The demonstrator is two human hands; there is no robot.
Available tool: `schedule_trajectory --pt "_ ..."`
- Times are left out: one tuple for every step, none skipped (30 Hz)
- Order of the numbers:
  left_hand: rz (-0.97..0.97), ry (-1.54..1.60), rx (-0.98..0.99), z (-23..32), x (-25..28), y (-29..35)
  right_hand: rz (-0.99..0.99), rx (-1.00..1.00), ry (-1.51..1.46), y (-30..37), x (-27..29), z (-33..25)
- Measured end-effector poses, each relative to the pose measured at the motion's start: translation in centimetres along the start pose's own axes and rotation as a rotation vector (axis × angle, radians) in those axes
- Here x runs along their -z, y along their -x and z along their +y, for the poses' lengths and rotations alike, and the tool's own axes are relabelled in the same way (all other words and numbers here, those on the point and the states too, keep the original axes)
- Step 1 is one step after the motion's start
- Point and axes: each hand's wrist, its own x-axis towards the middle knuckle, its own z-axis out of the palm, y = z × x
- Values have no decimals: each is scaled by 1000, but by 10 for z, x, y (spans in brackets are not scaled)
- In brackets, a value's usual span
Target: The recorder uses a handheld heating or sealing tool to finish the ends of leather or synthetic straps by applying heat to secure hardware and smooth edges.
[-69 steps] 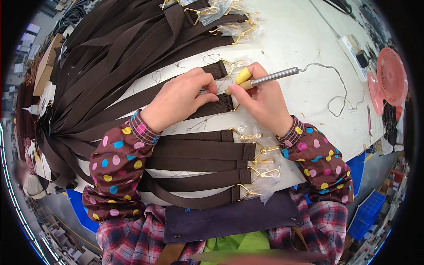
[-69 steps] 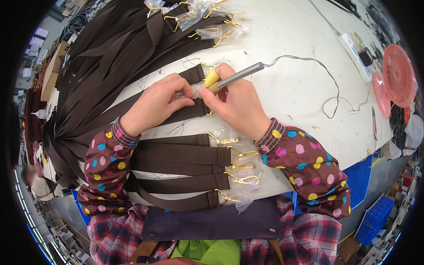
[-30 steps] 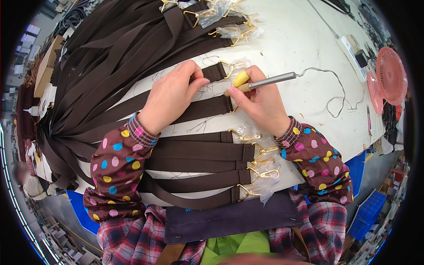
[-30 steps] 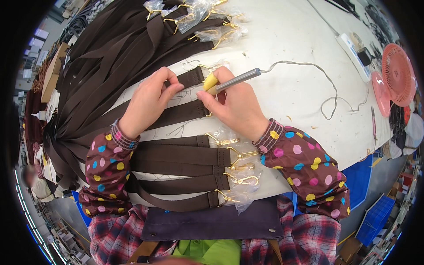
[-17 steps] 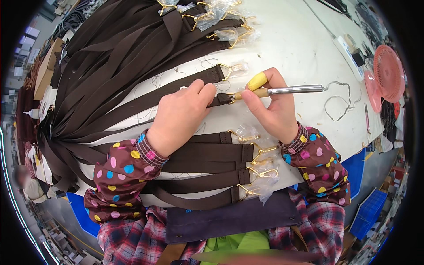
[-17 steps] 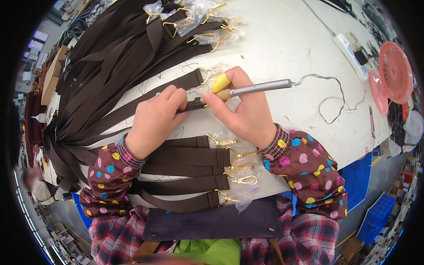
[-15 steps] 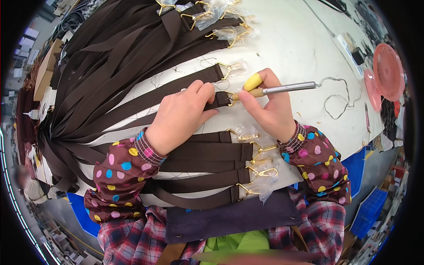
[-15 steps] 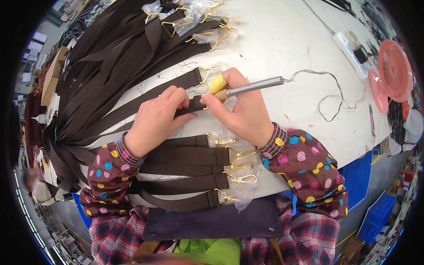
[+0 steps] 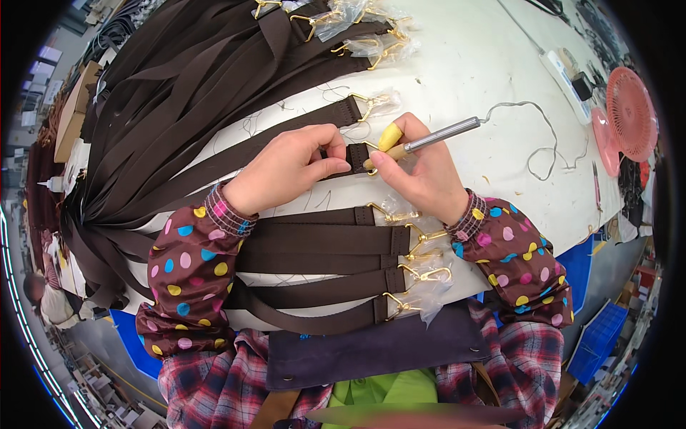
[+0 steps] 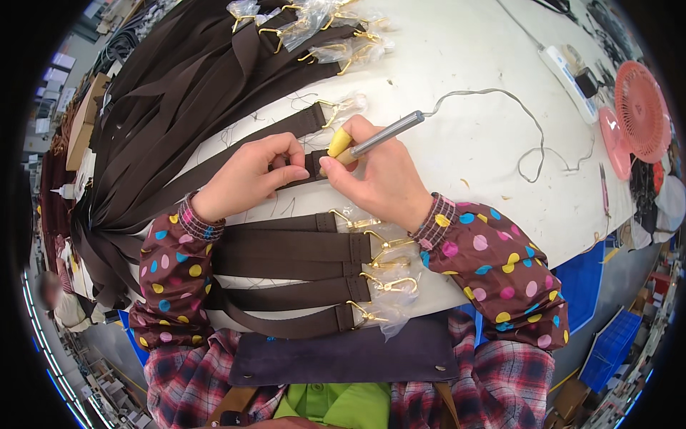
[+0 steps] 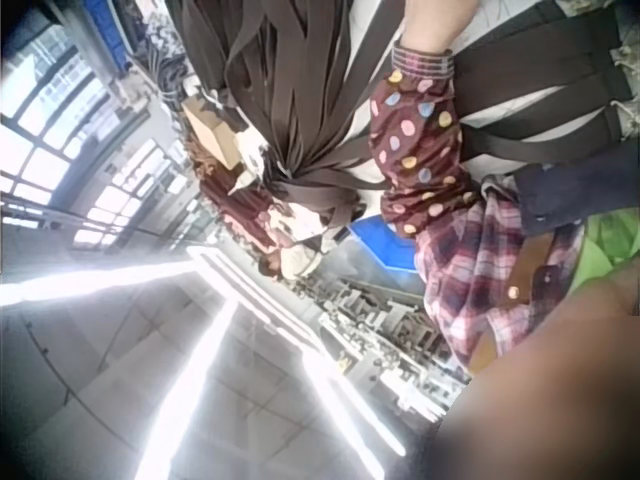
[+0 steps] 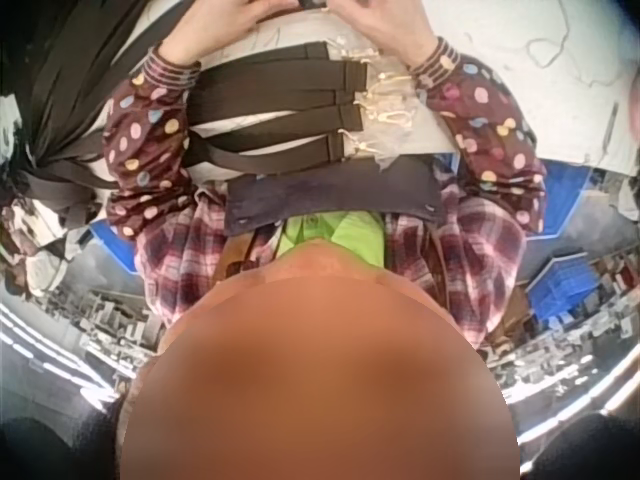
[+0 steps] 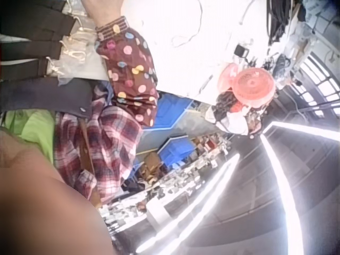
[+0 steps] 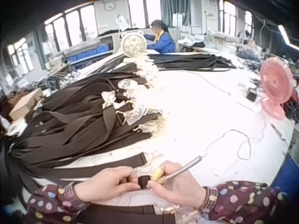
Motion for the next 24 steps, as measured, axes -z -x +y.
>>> schedule_trajectory --pt "-1 0 1 1 1 0 -2 4 20 0 0 1" --pt "-17 41 47 2 1 0 -2 3 20 -1 -1 2" --pt "-33 83 93 2 1 0 -6 2 15 -1 -2 3" --pt "-32 82 93 2 1 1 -11 3 10 -1 -2 3" --pt "-32 86 75 0 1 1 -12 3 9 -1 -2 3" --pt "-32 90 57 -1 1 1 -12 27 69 -1 -2 2" --pt "-32 90 57 -1 1 1 -11 50 129 -2 -1 2" --pt "-36 88 62 -1 1 1 -11 49 129 -2 -1 1" --pt "-39 86 67 -1 1 1 -16 32 116 -2 -2 1" --pt "-39 86 67 -1 1 1 -20 15 102 -2 -2 1" --pt "-39 91 59 -1 1 1 -20 16 102 -2 -2 1" --pt "-40 96 51 -1 1 1 -17 26 117 -1 -2 2" --pt "-39 96 51 -1 1 1 -14 37 132 -1 -2 2" --pt "-37 96 49 0 1 1 -14 37 132 -1 -2 2" --pt "-35 95 47 0 1 1 -19 24 121 -1 -2 2" --pt "-35 95 47 0 1 1 -24 12 110 -1 -2 2" --pt "-37 96 47 0 1 1 -24 11 110 -1 -2 2" --pt "-40 96 48 0 1 1 -19 24 127 -1 -2 2" --pt "-40 96 48 0 1 1 -13 37 145 -1 -2 2" --pt "-42 82 53 1 2 1 -13 36 145 -1 -2 2" --pt "-43 68 58 1 2 1 -14 32 145 -1 -2 1" --pt "-43 68 59 0 2 1 -16 29 143 -1 -2 1" --pt "-32 87 54 -1 1 1 -17 30 142 -2 -2 1" --pt "-20 107 50 -2 0 1 -12 49 166 -2 -3 1"
